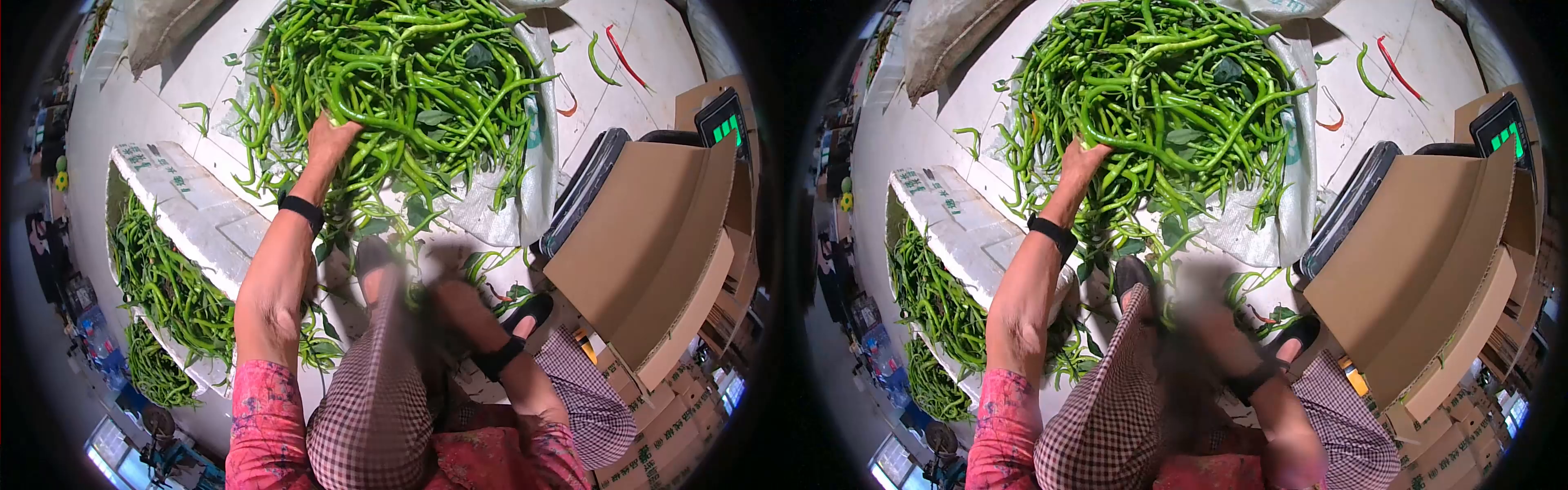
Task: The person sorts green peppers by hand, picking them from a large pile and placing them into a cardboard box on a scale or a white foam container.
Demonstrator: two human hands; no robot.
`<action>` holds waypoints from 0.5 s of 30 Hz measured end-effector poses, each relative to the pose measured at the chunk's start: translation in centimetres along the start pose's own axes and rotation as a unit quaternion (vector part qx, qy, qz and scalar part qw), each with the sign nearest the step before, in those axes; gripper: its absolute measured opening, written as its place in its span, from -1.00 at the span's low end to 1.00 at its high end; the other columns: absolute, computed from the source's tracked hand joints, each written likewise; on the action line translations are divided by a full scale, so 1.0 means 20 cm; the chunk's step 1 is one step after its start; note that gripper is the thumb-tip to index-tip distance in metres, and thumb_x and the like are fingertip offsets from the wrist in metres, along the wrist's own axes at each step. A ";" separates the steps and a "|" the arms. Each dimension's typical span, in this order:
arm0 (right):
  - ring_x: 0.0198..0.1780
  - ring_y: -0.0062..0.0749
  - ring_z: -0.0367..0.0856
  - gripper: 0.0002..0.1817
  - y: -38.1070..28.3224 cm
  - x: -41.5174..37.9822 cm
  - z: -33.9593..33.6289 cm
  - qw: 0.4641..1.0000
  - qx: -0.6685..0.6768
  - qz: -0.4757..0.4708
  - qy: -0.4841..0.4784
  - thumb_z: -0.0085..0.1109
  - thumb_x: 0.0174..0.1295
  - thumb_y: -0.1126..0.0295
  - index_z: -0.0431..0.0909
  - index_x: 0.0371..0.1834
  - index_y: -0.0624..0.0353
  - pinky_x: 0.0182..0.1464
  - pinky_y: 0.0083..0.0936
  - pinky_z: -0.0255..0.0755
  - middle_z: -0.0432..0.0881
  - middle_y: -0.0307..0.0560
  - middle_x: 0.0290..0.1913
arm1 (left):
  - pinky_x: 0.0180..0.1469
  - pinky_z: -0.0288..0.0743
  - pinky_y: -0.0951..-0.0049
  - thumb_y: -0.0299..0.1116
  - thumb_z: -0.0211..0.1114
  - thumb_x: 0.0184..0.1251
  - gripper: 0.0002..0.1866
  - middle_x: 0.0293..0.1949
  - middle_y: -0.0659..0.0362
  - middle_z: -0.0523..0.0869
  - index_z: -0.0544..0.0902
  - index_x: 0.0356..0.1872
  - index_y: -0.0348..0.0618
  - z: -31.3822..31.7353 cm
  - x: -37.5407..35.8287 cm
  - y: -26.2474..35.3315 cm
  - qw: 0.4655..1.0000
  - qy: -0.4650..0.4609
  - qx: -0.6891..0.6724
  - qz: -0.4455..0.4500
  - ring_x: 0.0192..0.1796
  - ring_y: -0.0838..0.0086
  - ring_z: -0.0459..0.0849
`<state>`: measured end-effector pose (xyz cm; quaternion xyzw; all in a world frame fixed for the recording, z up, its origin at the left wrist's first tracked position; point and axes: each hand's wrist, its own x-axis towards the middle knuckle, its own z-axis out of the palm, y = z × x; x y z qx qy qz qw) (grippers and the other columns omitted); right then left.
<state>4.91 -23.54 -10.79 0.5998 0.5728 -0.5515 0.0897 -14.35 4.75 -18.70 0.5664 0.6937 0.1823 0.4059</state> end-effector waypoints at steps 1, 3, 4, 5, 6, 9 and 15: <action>0.02 0.11 0.63 -0.73 -0.04 0.00 -0.11 1.000 0.014 0.011 0.025 -0.02 0.18 0.45 0.59 -0.09 0.16 0.08 -0.07 0.50 0.65 0.18 -0.05 | 0.12 0.50 0.24 -0.05 0.45 -0.03 -0.37 -0.06 -0.05 0.74 0.61 0.07 -0.20 0.01 -0.03 0.00 0.999 -0.007 -0.033 0.001 0.03 0.13 0.70; 0.04 0.07 0.62 -0.66 0.04 0.08 -0.19 0.987 -0.025 -0.083 0.132 0.05 0.17 0.44 0.58 0.02 0.20 0.12 -0.18 0.49 0.64 0.20 -0.03 | 0.07 0.52 0.29 -0.12 0.44 0.00 -0.42 -0.09 -0.03 0.75 0.61 0.06 -0.22 0.06 -0.03 -0.05 0.995 0.002 -0.096 0.014 -0.03 0.18 0.72; 0.06 0.01 0.62 -0.63 0.05 0.12 -0.26 0.983 0.007 -0.088 0.161 0.09 0.16 0.43 0.56 0.07 0.22 0.13 -0.23 0.48 0.64 0.16 -0.01 | 0.07 0.52 0.31 -0.12 0.46 0.00 -0.42 -0.10 0.01 0.76 0.61 0.05 -0.21 0.04 -0.04 -0.05 0.994 -0.002 -0.105 0.016 -0.05 0.25 0.72; 0.08 -0.04 0.62 -0.59 0.05 0.17 -0.34 0.977 0.040 -0.092 0.190 0.13 0.16 0.43 0.54 0.12 0.24 0.14 -0.29 0.48 0.65 0.12 0.02 | 0.06 0.53 0.35 -0.20 0.46 0.02 -0.45 -0.10 0.03 0.75 0.60 0.06 -0.22 0.02 -0.05 -0.05 0.991 -0.033 -0.129 0.004 -0.08 0.28 0.72; 0.08 -0.04 0.62 -0.59 0.05 0.23 -0.40 0.977 0.038 -0.092 0.190 0.13 0.16 0.43 0.54 0.12 0.24 0.14 -0.29 0.48 0.65 0.12 0.02 | 0.05 0.55 0.36 -0.28 0.44 0.05 -0.50 -0.09 0.03 0.74 0.59 0.05 -0.23 0.02 -0.05 -0.03 0.974 -0.052 -0.219 -0.024 -0.09 0.29 0.71; -0.09 -0.03 0.60 -0.49 0.01 0.36 -0.52 0.910 0.258 -0.135 0.296 0.21 0.13 0.22 0.49 0.14 0.22 -0.05 -0.23 0.50 0.58 0.14 -0.03 | 0.03 0.58 0.35 -0.40 0.38 0.12 -0.59 -0.11 0.08 0.71 0.58 0.02 -0.26 0.01 -0.08 -0.02 0.911 -0.120 -0.385 -0.083 -0.10 0.34 0.70; 0.25 0.04 0.43 -0.25 -0.19 0.52 -0.66 0.877 0.360 -0.110 0.297 0.26 0.20 -0.02 0.31 0.39 0.13 0.23 -0.18 0.36 0.41 0.20 0.28 | 0.00 0.59 0.40 -0.52 0.33 0.12 -0.65 -0.15 0.11 0.70 0.58 -0.03 -0.33 -0.01 -0.34 0.24 0.860 -0.176 -0.465 -0.113 -0.12 0.38 0.68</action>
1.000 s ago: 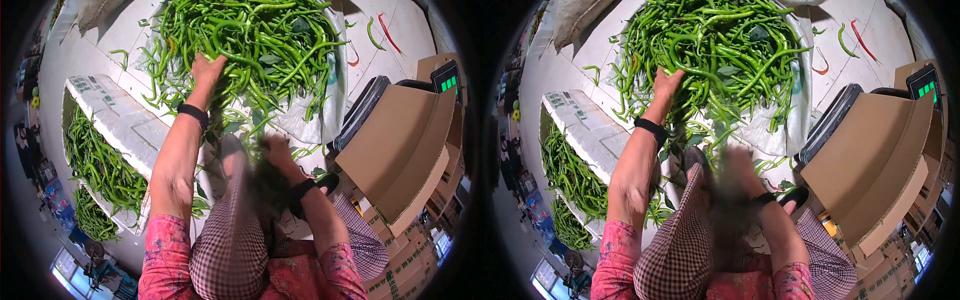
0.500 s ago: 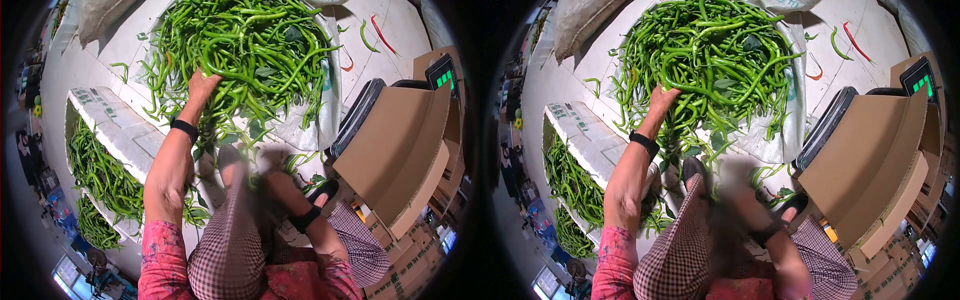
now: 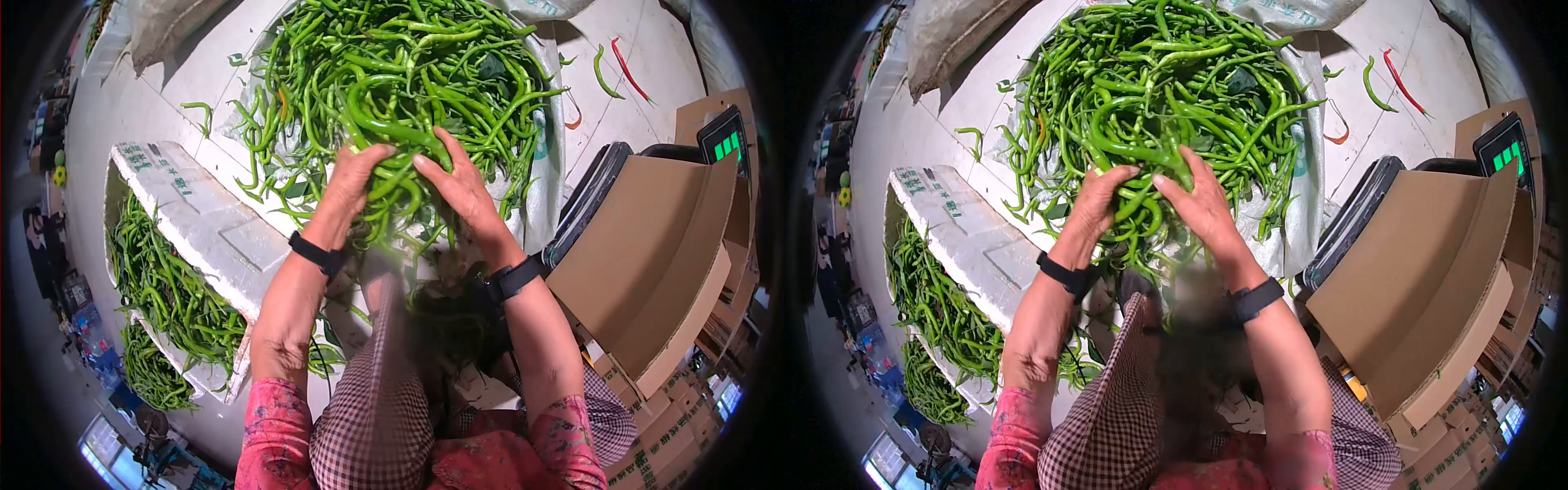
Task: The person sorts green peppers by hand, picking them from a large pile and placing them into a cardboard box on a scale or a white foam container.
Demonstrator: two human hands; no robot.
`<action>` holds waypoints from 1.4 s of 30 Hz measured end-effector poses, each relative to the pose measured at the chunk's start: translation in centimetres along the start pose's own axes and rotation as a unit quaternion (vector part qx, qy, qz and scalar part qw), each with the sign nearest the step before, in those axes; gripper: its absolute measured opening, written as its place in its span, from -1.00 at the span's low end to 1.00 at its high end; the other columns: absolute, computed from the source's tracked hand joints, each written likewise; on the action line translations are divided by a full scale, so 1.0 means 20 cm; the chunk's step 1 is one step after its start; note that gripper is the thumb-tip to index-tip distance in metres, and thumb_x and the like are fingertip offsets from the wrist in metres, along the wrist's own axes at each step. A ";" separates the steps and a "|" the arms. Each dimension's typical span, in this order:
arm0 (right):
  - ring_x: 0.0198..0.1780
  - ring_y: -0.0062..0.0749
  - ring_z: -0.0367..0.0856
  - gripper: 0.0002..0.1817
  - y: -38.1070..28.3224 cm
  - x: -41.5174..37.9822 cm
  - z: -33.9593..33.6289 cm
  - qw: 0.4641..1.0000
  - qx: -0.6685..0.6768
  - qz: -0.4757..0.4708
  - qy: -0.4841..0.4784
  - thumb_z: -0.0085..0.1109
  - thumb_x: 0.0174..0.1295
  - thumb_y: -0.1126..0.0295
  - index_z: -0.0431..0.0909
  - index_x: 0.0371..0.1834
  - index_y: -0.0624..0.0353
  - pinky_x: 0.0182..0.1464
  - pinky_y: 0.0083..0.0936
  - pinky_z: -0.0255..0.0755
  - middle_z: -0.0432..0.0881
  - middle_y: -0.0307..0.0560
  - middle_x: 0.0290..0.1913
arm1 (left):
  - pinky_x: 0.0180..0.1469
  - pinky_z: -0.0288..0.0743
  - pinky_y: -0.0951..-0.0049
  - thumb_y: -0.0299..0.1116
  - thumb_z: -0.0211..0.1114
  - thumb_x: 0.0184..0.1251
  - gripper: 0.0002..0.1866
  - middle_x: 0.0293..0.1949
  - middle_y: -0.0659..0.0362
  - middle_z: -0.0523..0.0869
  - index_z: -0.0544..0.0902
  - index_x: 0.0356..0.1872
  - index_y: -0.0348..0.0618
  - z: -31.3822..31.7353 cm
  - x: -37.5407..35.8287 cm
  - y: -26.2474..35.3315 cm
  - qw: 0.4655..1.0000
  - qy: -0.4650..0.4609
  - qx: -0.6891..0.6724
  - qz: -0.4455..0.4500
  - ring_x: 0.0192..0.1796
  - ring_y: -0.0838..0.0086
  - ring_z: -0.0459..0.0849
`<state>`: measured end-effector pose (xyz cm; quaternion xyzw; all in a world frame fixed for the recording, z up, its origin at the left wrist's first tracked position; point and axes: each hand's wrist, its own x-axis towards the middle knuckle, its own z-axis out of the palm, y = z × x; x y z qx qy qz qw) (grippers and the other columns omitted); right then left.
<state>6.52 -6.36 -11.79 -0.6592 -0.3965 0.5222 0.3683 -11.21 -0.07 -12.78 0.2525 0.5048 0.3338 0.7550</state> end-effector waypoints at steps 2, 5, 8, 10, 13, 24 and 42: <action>0.27 0.04 0.41 -0.23 0.02 0.04 -0.02 0.999 -0.039 -0.023 -0.001 0.26 0.19 -0.10 0.34 0.37 0.12 0.31 -0.19 0.27 0.43 0.23 0.22 | -0.03 0.60 0.39 -0.52 0.32 0.13 -0.64 -0.17 0.12 0.69 0.57 -0.01 -0.33 0.09 -0.08 0.00 0.999 0.021 -0.037 0.028 -0.13 0.39 0.68; 0.23 0.00 0.43 -0.34 -0.20 -0.02 -0.14 0.999 -0.019 -0.015 -0.031 0.21 0.24 -0.10 0.43 0.26 0.13 0.29 -0.22 0.27 0.46 0.22 0.15 | -0.07 0.66 0.35 -0.52 0.25 0.20 -0.61 -0.12 0.08 0.68 0.51 0.07 -0.34 0.19 -0.26 0.06 0.998 -0.001 -0.068 0.008 -0.13 0.37 0.70; 0.06 -0.10 0.52 -0.56 -0.45 -0.14 -0.22 0.995 -0.019 -0.081 -0.049 0.12 0.34 0.10 0.49 0.11 0.21 0.18 -0.32 0.34 0.55 0.13 -0.04 | -0.02 0.65 0.36 -0.52 0.22 0.22 -0.60 -0.09 0.07 0.67 0.49 0.11 -0.32 0.34 -0.49 0.18 0.994 -0.004 -0.107 0.019 -0.10 0.36 0.70; 0.01 -0.12 0.54 -0.65 -0.59 -0.27 -0.25 0.986 -0.069 -0.147 -0.030 0.10 0.32 0.25 0.52 0.06 0.23 0.16 -0.34 0.35 0.57 0.09 -0.08 | 0.09 0.59 0.33 -0.57 0.18 0.19 -0.57 -0.03 0.06 0.64 0.47 0.14 -0.33 0.41 -0.63 0.21 0.994 -0.019 -0.108 0.016 0.01 0.35 0.66; 0.00 -0.12 0.54 -0.71 -0.78 -0.44 -0.30 0.980 -0.039 -0.196 0.000 0.09 0.27 0.38 0.54 0.01 0.26 0.17 -0.36 0.35 0.57 0.04 -0.07 | 0.05 0.52 0.38 -0.54 0.25 0.16 -0.54 0.00 0.11 0.61 0.49 0.14 -0.31 0.48 -0.76 0.31 0.992 -0.076 -0.029 0.092 0.00 0.36 0.62; 0.09 -0.39 0.51 -0.58 0.16 -0.36 -0.46 0.996 -0.033 0.081 0.000 0.03 0.25 0.56 0.45 0.21 0.18 0.16 -0.48 0.36 0.61 -0.09 0.05 | 0.20 0.40 0.43 -0.30 0.26 0.35 -0.45 0.10 0.03 0.63 0.43 0.30 -0.34 0.08 -0.26 -0.22 0.975 0.010 0.214 0.052 0.14 0.39 0.57; 0.12 -0.41 0.53 -0.28 -0.04 -0.34 -0.49 0.968 0.215 0.079 -0.101 0.41 0.14 0.37 0.29 0.34 0.32 0.19 -0.48 0.40 0.56 -0.10 0.10 | 0.13 0.45 0.47 -0.41 0.20 0.38 -0.54 0.02 0.10 0.64 0.44 0.27 -0.32 0.37 -0.36 -0.17 0.951 0.011 0.257 0.173 0.03 0.48 0.58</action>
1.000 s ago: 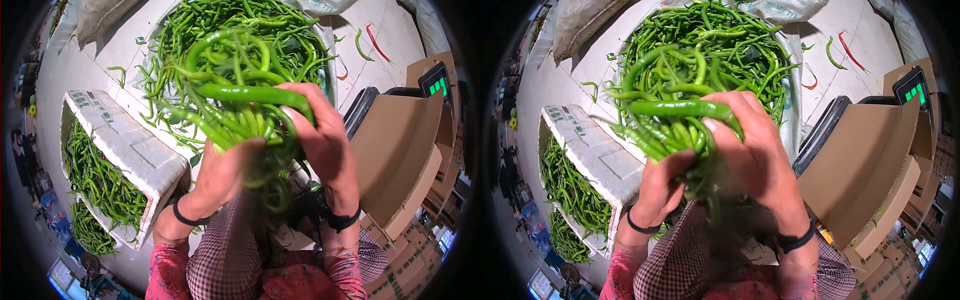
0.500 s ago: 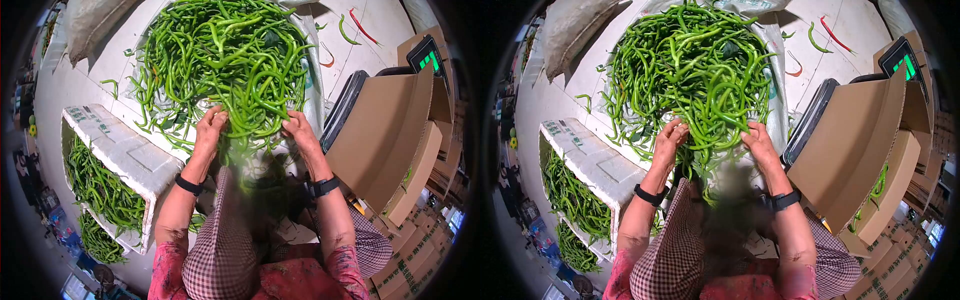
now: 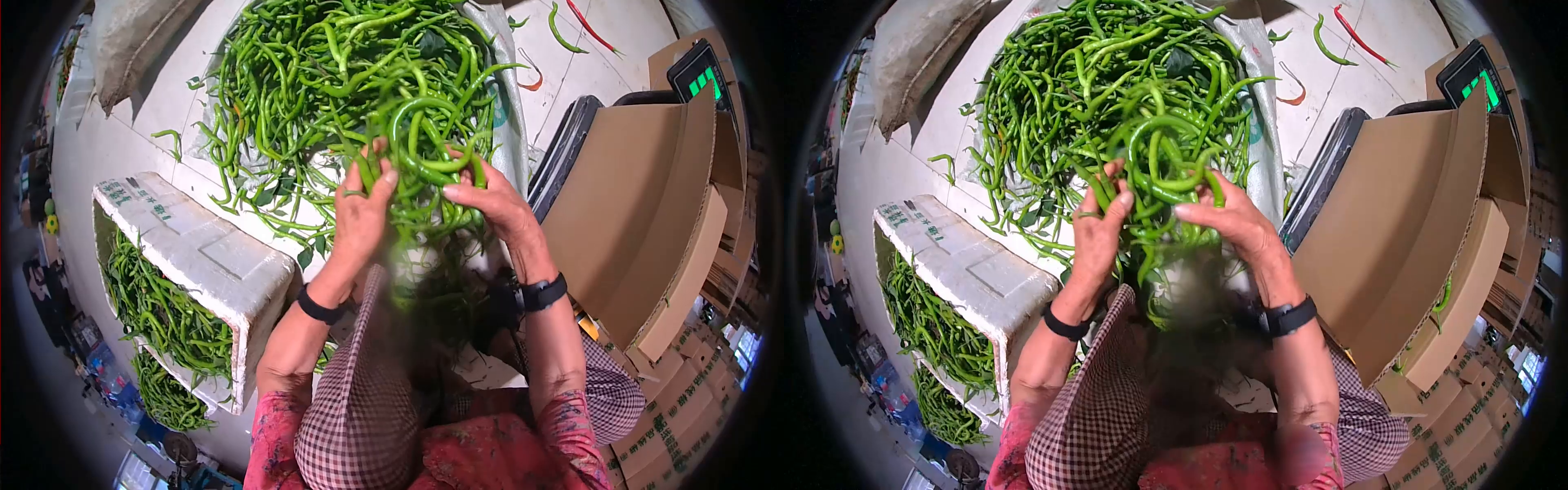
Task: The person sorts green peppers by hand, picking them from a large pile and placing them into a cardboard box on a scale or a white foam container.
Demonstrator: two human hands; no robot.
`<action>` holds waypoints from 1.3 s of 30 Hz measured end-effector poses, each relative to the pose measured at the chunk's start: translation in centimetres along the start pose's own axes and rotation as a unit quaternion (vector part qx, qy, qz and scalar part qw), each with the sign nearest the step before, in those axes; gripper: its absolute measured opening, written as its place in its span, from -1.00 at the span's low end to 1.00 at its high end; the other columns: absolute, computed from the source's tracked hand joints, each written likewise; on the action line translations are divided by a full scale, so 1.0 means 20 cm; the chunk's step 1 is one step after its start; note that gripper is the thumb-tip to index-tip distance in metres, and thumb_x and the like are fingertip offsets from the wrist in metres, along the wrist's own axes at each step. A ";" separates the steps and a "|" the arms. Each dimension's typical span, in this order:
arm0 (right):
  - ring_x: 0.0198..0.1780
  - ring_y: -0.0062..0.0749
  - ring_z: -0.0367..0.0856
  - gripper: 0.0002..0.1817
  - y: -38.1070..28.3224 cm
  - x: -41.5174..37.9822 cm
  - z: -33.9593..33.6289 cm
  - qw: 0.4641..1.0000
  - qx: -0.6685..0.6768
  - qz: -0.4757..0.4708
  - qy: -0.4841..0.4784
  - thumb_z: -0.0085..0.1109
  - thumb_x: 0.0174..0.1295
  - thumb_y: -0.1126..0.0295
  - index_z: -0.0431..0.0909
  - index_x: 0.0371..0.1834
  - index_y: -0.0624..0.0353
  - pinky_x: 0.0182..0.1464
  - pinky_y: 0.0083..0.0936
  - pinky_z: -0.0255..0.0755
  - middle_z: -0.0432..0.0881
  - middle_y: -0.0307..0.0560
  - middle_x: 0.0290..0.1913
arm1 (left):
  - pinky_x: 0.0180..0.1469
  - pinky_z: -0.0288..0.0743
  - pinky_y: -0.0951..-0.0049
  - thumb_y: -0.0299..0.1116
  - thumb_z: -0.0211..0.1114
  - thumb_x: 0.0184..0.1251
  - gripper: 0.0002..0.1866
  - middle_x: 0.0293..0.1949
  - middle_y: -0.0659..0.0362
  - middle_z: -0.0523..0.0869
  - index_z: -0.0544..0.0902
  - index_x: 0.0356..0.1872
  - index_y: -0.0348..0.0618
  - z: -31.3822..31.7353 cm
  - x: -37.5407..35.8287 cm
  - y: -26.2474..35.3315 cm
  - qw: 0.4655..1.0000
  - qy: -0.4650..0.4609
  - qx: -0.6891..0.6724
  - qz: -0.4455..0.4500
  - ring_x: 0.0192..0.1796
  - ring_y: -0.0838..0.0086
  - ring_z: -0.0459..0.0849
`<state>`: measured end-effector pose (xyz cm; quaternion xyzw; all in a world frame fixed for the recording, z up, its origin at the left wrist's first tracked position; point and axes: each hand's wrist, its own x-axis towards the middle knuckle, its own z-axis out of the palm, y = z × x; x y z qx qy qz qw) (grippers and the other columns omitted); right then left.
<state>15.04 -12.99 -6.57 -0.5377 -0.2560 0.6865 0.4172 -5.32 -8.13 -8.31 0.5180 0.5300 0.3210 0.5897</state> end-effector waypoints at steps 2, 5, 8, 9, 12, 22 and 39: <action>0.11 -0.37 0.55 -0.35 0.21 0.08 -0.05 0.996 0.078 -0.038 0.001 0.37 0.19 0.36 0.33 0.32 0.33 0.19 -0.44 0.41 0.56 -0.08 0.12 | 0.12 0.43 0.47 -0.38 0.14 0.44 -0.60 -0.01 0.14 0.61 0.47 0.24 -0.28 -0.02 0.08 -0.04 0.996 0.000 -0.068 -0.051 0.02 0.51 0.55; 0.26 -0.27 0.45 -0.35 0.37 0.15 -0.09 0.957 0.286 0.050 -0.017 0.28 0.25 0.42 0.25 0.37 0.38 0.33 -0.36 0.30 0.47 0.02 0.23 | 0.20 0.40 0.46 -0.43 0.15 0.45 -0.64 0.11 0.14 0.57 0.46 0.22 -0.25 -0.02 0.16 -0.21 0.923 0.028 -0.329 -0.198 0.12 0.44 0.53; 0.29 -0.28 0.42 -0.35 0.34 0.16 -0.05 0.971 0.238 0.025 0.001 0.27 0.26 0.41 0.24 0.35 0.42 0.35 -0.39 0.27 0.44 0.05 0.26 | 0.24 0.37 0.47 -0.48 0.23 0.37 -0.55 0.10 0.13 0.58 0.41 0.26 -0.30 -0.02 0.16 -0.31 0.948 0.003 -0.280 -0.152 0.12 0.44 0.54; 0.29 -0.31 0.42 -0.35 0.33 0.18 -0.02 0.969 0.245 0.001 0.007 0.31 0.23 0.38 0.27 0.35 0.37 0.33 -0.44 0.27 0.43 0.04 0.27 | 0.25 0.37 0.48 -0.53 0.29 0.31 -0.46 0.10 0.11 0.59 0.37 0.30 -0.34 -0.01 0.15 -0.31 0.938 -0.005 -0.311 -0.155 0.13 0.45 0.54; 0.20 -0.46 0.49 -0.48 0.26 0.20 0.01 0.987 0.149 -0.024 0.052 0.19 0.32 0.47 0.31 0.33 0.31 0.26 -0.56 0.36 0.48 -0.10 0.24 | 0.19 0.42 0.45 -0.54 0.32 0.24 -0.52 0.08 0.09 0.61 0.46 0.20 -0.34 0.05 0.19 -0.31 0.981 -0.019 -0.149 -0.121 0.11 0.42 0.56; 0.21 -0.46 0.45 -0.42 0.12 0.05 0.03 0.998 -0.057 -0.013 -0.013 0.20 0.21 0.42 0.34 0.33 0.29 0.28 -0.50 0.26 0.55 -0.09 0.18 | 0.14 0.42 0.47 -0.39 0.29 0.29 -0.58 0.02 0.11 0.67 0.55 0.17 -0.22 0.00 0.20 -0.13 0.989 -0.111 -0.071 -0.069 0.06 0.45 0.58; 0.40 -0.07 0.27 -0.30 0.28 0.31 0.05 0.995 0.035 -0.055 0.074 0.18 0.18 0.35 0.19 0.38 0.41 0.42 -0.37 0.10 0.35 0.21 0.34 | 0.05 0.47 0.22 -0.21 0.43 0.12 -0.51 -0.09 -0.08 0.65 0.58 0.04 -0.25 0.13 0.37 -0.13 0.973 -0.098 0.209 0.023 -0.01 0.16 0.61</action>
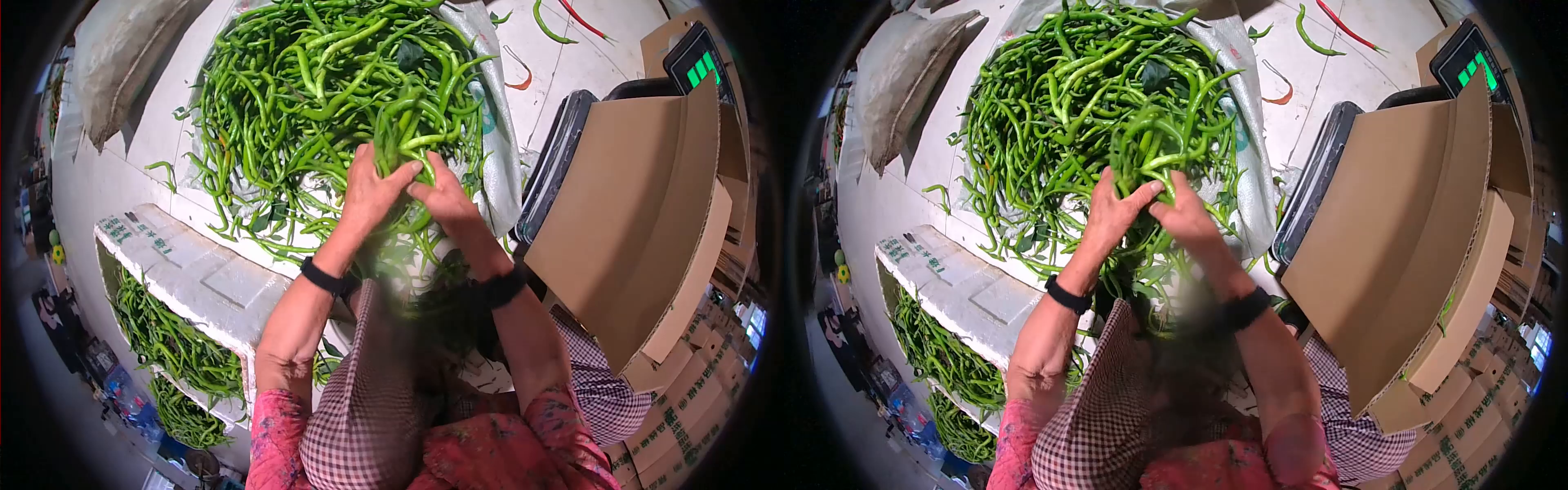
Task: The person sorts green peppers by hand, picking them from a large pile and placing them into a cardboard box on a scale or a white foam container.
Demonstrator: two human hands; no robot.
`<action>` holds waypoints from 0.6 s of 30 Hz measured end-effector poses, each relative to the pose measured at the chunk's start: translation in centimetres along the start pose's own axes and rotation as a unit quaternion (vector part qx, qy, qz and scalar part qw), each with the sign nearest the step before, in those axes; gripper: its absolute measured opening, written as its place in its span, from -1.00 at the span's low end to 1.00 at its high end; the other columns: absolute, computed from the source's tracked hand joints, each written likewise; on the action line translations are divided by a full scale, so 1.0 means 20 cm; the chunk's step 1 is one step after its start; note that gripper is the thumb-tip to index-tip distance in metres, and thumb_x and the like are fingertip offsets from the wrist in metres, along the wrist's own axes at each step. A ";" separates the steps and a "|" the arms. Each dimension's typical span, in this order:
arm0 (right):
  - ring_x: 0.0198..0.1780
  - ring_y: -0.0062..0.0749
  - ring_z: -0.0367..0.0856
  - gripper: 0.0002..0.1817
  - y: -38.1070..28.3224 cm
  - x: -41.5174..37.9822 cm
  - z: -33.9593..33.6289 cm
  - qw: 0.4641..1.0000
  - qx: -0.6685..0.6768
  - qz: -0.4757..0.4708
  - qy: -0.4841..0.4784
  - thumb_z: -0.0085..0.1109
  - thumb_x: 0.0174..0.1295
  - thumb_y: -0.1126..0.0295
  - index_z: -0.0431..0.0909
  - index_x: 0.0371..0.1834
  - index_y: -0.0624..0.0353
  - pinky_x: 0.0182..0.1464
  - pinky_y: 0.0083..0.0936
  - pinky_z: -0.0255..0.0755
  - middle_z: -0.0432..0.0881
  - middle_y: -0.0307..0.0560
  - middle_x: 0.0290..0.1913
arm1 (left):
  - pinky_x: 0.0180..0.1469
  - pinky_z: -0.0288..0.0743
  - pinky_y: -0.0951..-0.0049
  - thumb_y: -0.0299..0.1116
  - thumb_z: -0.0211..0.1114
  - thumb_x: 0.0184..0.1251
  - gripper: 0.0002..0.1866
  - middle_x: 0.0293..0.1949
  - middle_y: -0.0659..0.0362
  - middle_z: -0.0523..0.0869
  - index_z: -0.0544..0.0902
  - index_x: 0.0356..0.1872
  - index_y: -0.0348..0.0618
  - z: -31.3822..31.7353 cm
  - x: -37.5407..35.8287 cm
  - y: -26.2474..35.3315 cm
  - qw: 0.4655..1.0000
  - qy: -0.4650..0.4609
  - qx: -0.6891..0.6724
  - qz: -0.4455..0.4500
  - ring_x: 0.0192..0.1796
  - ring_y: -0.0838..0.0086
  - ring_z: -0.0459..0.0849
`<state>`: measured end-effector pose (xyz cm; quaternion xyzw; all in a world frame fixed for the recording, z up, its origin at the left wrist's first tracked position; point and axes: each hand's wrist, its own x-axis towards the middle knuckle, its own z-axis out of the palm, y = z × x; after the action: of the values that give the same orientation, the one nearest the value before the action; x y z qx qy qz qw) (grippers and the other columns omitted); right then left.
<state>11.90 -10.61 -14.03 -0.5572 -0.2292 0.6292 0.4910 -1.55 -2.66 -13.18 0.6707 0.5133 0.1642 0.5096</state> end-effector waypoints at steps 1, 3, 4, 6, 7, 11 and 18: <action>0.42 -0.02 0.24 -0.29 -0.07 -0.04 0.03 0.996 -0.090 -0.010 -0.015 0.16 0.16 0.37 0.17 0.37 0.43 0.44 -0.35 0.07 0.30 0.28 0.37 | 0.05 0.47 0.22 -0.21 0.43 0.12 -0.51 -0.09 -0.08 0.65 0.58 0.04 -0.25 -0.01 -0.03 0.04 1.000 -0.004 0.001 -0.002 -0.01 0.16 0.61; 0.37 0.14 0.28 -0.32 -0.12 -0.12 0.07 0.966 -0.244 -0.067 0.044 0.18 0.14 0.42 0.19 0.33 0.42 0.41 -0.23 0.11 0.34 0.35 0.29 | -0.05 0.52 0.38 -0.26 0.41 0.19 -0.58 -0.11 0.06 0.68 0.60 0.01 -0.28 -0.06 -0.09 0.14 0.972 -0.023 -0.223 -0.065 -0.11 0.36 0.64; 0.34 0.19 0.29 -0.33 -0.17 -0.14 0.11 0.951 -0.288 -0.100 0.049 0.19 0.13 0.43 0.20 0.31 0.42 0.39 -0.18 0.14 0.36 0.34 0.25 | -0.12 0.53 0.50 -0.30 0.39 0.24 -0.61 -0.12 0.17 0.69 0.60 0.03 -0.30 -0.12 -0.11 0.24 0.960 -0.038 -0.262 -0.093 -0.17 0.50 0.63; 0.32 0.13 0.35 -0.27 -0.24 -0.18 0.16 0.908 -0.357 -0.215 0.050 0.28 0.16 0.40 0.19 0.38 0.36 0.29 -0.21 0.30 0.34 0.30 0.29 | -0.05 0.55 0.47 -0.35 0.38 0.25 -0.55 -0.07 0.15 0.70 0.54 0.14 -0.28 -0.20 -0.16 0.36 0.947 -0.027 -0.306 -0.092 -0.11 0.49 0.64; 0.32 0.13 0.35 -0.27 -0.35 -0.20 0.20 0.906 -0.356 -0.225 0.052 0.28 0.16 0.40 0.19 0.38 0.36 0.29 -0.21 0.30 0.34 0.30 0.29 | -0.01 0.55 0.46 -0.37 0.37 0.26 -0.52 -0.05 0.14 0.70 0.51 0.18 -0.28 -0.25 -0.18 0.46 0.941 -0.017 -0.327 -0.081 -0.09 0.49 0.64; 0.20 -0.21 0.51 -0.40 -0.68 -0.29 0.26 0.968 -0.244 -0.053 -0.004 0.21 0.22 0.31 0.33 0.29 0.35 0.22 -0.31 0.40 0.54 0.14 0.15 | 0.05 0.51 0.48 -0.33 0.41 0.20 -0.44 -0.01 0.16 0.69 0.48 0.21 -0.30 -0.48 -0.16 0.66 0.986 -0.078 -0.141 0.046 -0.02 0.51 0.62; -0.06 -0.60 0.58 -0.52 -0.87 -0.54 0.27 0.978 0.145 -0.084 -0.128 0.17 0.34 0.37 0.38 0.29 0.30 0.00 -0.64 0.50 0.58 -0.13 0.08 | 0.03 0.55 0.45 -0.39 0.44 0.14 -0.43 -0.04 0.12 0.70 0.50 0.19 -0.33 -0.73 -0.30 1.06 0.951 -0.136 -0.276 0.040 -0.04 0.50 0.65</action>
<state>11.98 -11.40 7.06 -0.3739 -0.2426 0.6782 0.5843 -3.83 0.75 12.93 0.5401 0.3462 0.2272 0.7327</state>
